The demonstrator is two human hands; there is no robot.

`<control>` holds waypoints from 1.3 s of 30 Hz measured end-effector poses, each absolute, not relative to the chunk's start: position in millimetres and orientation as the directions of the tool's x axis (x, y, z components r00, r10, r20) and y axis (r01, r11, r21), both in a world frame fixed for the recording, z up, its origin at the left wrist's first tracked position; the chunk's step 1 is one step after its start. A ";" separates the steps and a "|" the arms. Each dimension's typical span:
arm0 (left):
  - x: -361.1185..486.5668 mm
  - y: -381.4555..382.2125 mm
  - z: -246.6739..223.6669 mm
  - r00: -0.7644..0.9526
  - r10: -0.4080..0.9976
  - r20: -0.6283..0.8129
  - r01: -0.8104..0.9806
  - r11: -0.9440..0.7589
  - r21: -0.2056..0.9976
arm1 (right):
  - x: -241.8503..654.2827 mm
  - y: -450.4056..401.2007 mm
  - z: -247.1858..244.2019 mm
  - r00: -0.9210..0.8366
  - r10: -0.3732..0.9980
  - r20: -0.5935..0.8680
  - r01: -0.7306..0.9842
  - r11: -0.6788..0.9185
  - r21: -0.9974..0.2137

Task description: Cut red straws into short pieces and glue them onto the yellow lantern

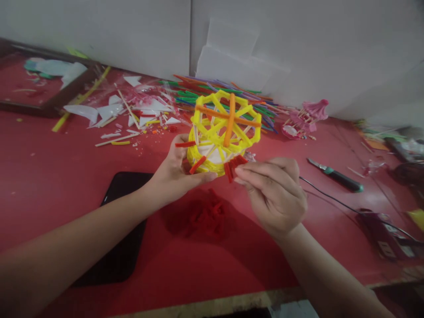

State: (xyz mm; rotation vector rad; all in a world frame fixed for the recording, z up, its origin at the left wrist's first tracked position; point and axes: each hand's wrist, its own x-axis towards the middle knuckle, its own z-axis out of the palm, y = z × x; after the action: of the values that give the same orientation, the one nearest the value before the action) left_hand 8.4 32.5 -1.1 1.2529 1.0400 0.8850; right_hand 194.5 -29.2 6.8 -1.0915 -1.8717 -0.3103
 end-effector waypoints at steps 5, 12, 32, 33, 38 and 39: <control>8.8 30.9 -1.3 0.269 0.956 -0.113 -0.018 0.123 0.992 | 196.3 -29.1 6.3 -0.175 0.559 0.811 0.797 0.564 -0.216; 10.6 29.3 2.9 0.301 0.940 -0.164 -0.087 0.198 0.976 | 197.1 -27.9 2.5 -0.152 0.565 0.811 0.785 0.568 -0.249; 7.6 27.9 3.9 0.429 0.895 -0.123 -0.092 0.179 0.980 | 207.5 -27.6 6.2 -0.297 0.523 0.799 0.834 0.549 -0.049; 7.5 28.3 3.7 0.420 0.898 -0.128 -0.085 0.180 0.980 | 207.0 -27.6 6.5 -0.293 0.522 0.801 0.837 0.546 -0.050; 8.0 29.3 2.5 0.395 0.908 -0.142 -0.031 0.168 0.985 | 206.2 -27.7 7.3 -0.315 0.512 0.799 0.827 0.561 -0.034; 7.9 29.1 2.3 0.395 0.908 -0.143 -0.027 0.167 0.986 | 206.2 -27.9 7.5 -0.319 0.513 0.797 0.827 0.561 -0.029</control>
State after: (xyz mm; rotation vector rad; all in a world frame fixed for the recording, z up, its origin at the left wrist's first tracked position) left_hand 7.9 29.1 2.3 1.2153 0.9407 0.8285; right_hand 206.2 -27.9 7.5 -1.0758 -1.9941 -0.4982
